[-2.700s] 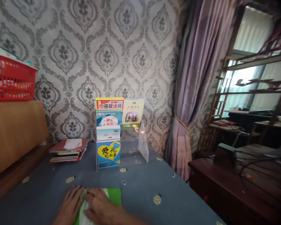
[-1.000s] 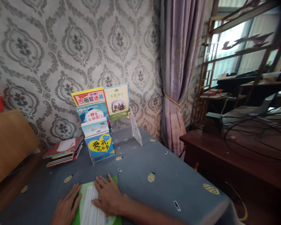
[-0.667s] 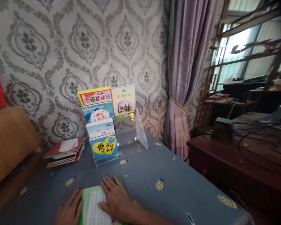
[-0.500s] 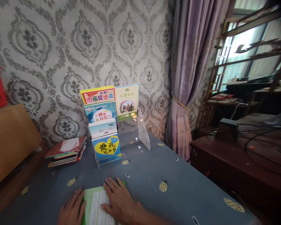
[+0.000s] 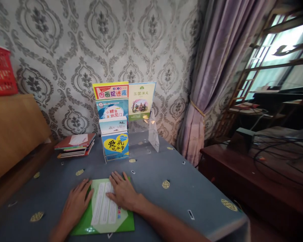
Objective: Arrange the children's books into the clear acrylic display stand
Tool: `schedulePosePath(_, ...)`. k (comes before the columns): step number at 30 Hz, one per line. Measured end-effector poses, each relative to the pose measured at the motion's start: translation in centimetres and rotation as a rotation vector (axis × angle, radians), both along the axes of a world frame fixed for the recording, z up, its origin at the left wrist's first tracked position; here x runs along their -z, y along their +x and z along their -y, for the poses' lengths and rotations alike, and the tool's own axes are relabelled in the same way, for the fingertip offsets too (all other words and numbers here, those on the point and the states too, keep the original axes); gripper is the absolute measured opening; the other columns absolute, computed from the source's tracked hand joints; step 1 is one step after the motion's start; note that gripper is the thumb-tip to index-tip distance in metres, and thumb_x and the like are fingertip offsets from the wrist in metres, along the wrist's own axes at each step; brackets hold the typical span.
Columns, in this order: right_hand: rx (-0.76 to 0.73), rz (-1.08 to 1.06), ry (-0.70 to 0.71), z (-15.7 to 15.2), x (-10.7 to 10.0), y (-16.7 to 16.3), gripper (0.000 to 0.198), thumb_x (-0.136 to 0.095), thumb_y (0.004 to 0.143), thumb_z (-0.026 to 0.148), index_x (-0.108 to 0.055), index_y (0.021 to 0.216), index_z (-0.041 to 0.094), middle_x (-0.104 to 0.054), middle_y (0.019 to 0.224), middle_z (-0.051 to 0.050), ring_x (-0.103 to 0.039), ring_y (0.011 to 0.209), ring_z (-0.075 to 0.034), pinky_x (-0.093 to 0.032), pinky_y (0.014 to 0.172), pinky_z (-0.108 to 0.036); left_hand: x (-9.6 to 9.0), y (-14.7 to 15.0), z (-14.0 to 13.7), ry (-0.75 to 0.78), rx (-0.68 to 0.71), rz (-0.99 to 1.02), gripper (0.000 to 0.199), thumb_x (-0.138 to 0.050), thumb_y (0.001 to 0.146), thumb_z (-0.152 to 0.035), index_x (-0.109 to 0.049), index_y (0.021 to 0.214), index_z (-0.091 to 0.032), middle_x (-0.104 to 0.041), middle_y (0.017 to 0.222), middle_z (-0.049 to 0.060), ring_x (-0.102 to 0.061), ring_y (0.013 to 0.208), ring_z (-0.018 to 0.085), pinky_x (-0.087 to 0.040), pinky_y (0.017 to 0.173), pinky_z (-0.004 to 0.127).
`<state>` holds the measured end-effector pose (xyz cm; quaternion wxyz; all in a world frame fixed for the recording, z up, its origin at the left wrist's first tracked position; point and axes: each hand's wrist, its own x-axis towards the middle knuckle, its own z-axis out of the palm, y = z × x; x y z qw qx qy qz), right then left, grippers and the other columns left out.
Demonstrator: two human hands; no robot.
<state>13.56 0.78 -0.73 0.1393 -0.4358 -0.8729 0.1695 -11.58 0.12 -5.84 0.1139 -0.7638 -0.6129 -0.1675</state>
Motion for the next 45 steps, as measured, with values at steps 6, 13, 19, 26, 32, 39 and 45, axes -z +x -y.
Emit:
schedulePosePath(6,-0.197,0.002,0.161,1.3,0.5,-0.9,0.057,-0.045,0.103,0.043,-0.044,0.147,0.007,-0.040,0.157,-0.018,-0.028,0.150,-0.029,-0.018,0.122,-0.058,-0.8,0.3,0.5,-0.013,0.026,-0.022,0.049,-0.033,0.098,-0.037,-0.069,0.127,-0.020,-0.066,0.134,0.013,-0.066,0.117,0.029,-0.054,0.095,0.045)
schedulePosePath(13,-0.310,-0.018,0.099,2.0,0.4,-1.2,0.061,-0.047,0.102,0.050,-0.041,0.149,0.012,-0.042,0.157,-0.016,-0.028,0.150,-0.024,-0.015,0.124,-0.051,0.0,-0.1,0.4,-0.014,0.028,-0.013,0.049,-0.034,0.098,-0.037,-0.068,0.129,-0.021,-0.064,0.137,0.014,-0.063,0.122,0.031,-0.052,0.098,0.050)
schedulePosePath(19,-0.283,-0.053,0.035,2.0,0.3,-0.9,0.065,-0.046,0.101,0.053,-0.039,0.151,0.011,-0.036,0.160,-0.017,-0.025,0.151,-0.028,-0.011,0.124,-0.055,0.8,-0.3,0.3,0.027,0.030,-0.042,0.046,-0.035,0.099,-0.038,-0.068,0.128,-0.024,-0.065,0.137,0.012,-0.063,0.122,0.030,-0.053,0.097,0.048)
schedulePosePath(26,-0.115,-0.008,-0.067,2.8,-0.9,0.7,0.078,-0.048,0.097,0.060,-0.036,0.154,0.008,-0.028,0.161,-0.022,-0.020,0.152,-0.033,-0.014,0.124,-0.053,0.9,0.1,0.2,-0.014,-0.019,-0.046,0.044,-0.039,0.097,-0.035,-0.067,0.130,-0.028,-0.064,0.138,0.010,-0.063,0.124,0.029,-0.053,0.098,0.048)
schedulePosePath(32,-0.089,0.006,-0.134,2.8,-1.2,0.9,0.079,-0.054,0.095,0.056,-0.036,0.154,0.007,-0.023,0.162,-0.022,-0.017,0.153,-0.033,-0.010,0.125,-0.053,0.0,1.4,0.6,-0.038,-0.042,-0.113,0.044,-0.040,0.095,-0.026,-0.069,0.128,-0.025,-0.060,0.142,0.014,-0.057,0.130,0.034,-0.049,0.101,0.058)
schedulePosePath(39,-0.109,0.040,-0.093,1.9,0.1,0.7,0.080,-0.053,0.093,0.059,-0.037,0.154,0.010,-0.026,0.161,-0.021,-0.020,0.151,-0.036,-0.014,0.123,-0.057,2.0,2.2,0.7,-0.052,-0.019,-0.090,0.051,-0.039,0.089,-0.009,-0.067,0.130,-0.024,-0.068,0.132,0.011,-0.063,0.122,0.029,-0.055,0.098,0.044)
schedulePosePath(45,-0.110,0.061,-0.084,1.5,0.7,0.7,0.079,-0.051,0.093,0.060,-0.038,0.154,0.012,-0.027,0.161,-0.020,-0.021,0.151,-0.037,-0.014,0.122,-0.061,3.0,1.5,0.7,0.061,0.015,-0.042,0.041,-0.047,0.097,-0.043,-0.067,0.130,-0.030,-0.068,0.132,0.007,-0.065,0.119,0.030,-0.056,0.095,0.043)
